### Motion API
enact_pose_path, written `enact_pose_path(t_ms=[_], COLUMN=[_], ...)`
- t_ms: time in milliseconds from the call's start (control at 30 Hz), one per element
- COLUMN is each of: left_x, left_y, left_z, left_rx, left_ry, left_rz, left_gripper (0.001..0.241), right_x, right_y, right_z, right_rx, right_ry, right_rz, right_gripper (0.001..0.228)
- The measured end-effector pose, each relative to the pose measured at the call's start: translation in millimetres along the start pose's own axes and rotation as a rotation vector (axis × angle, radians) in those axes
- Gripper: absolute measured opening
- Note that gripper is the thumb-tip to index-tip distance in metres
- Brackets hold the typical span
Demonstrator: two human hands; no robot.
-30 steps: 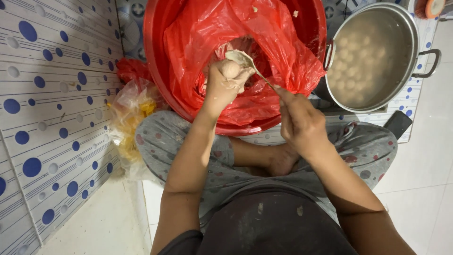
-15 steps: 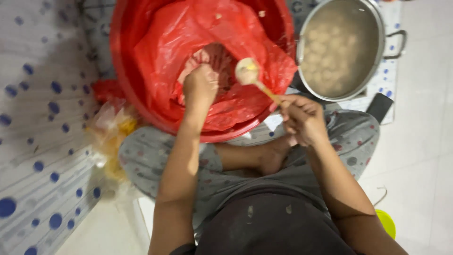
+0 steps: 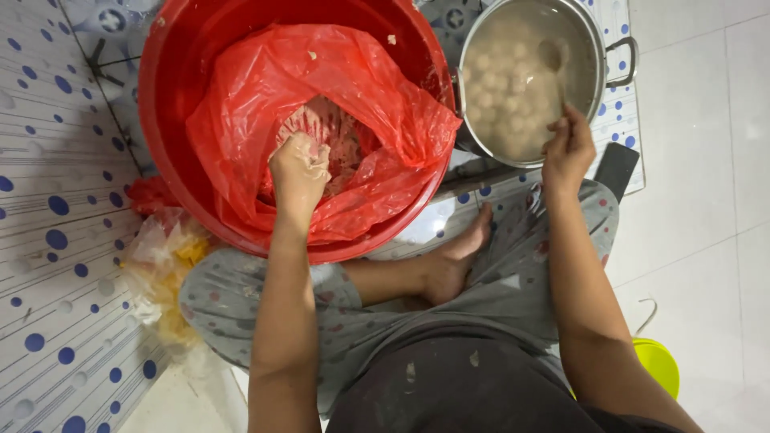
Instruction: The person is forming meatballs by squeezing meat dough through their hand and scooping it into a pot of water using a spoon.
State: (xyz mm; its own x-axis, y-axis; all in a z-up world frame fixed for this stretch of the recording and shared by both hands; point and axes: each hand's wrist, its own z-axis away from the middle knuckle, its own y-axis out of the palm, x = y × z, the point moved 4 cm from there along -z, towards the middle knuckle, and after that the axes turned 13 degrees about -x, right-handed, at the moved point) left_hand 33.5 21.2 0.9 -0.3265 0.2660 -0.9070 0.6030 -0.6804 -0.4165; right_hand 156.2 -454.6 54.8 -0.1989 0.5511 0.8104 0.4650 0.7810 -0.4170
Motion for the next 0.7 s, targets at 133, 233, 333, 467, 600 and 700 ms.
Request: enact_pose_path(t_ms=[133,233,333,467,600,700], left_x=[-5.4,-67.1,-93.9,-74.6,-27.2,-23.4], left_y=[7.3,-15.4,-23.3,-9.0,17.1,13.6], left_z=[8.9,20.1,28.0,37.0,33.3,24.3], left_rx=[0.041,0.18,0.267,0.201,-0.101,-0.206], left_ry=[-0.177,-0.277,0.047,0.558,0.873,0.64], left_rz=[0.357,0.78,0.651,0.487,0.073,0.197], left_gripper=[0.02,0.024,0.02,0.03,0.013,0.007], right_x=[72.6,113.4,163.5,187.5,211.8,220.4], right_y=[9.0,30.6,54.3,85.9,93.4,96.9], right_z=[30.2,75.8,121.4,161.4,144.9,139.5], right_rx=[0.022,0.223,0.481,0.704,0.684,0.69], right_ry=[0.023,0.271,0.195,0.768,0.953,0.903], right_rz=[-0.114,-0.129,-0.238,-0.318,-0.551,-0.527], right_gripper=[0.025,0.028,0.014,0.019,0.021,0.023])
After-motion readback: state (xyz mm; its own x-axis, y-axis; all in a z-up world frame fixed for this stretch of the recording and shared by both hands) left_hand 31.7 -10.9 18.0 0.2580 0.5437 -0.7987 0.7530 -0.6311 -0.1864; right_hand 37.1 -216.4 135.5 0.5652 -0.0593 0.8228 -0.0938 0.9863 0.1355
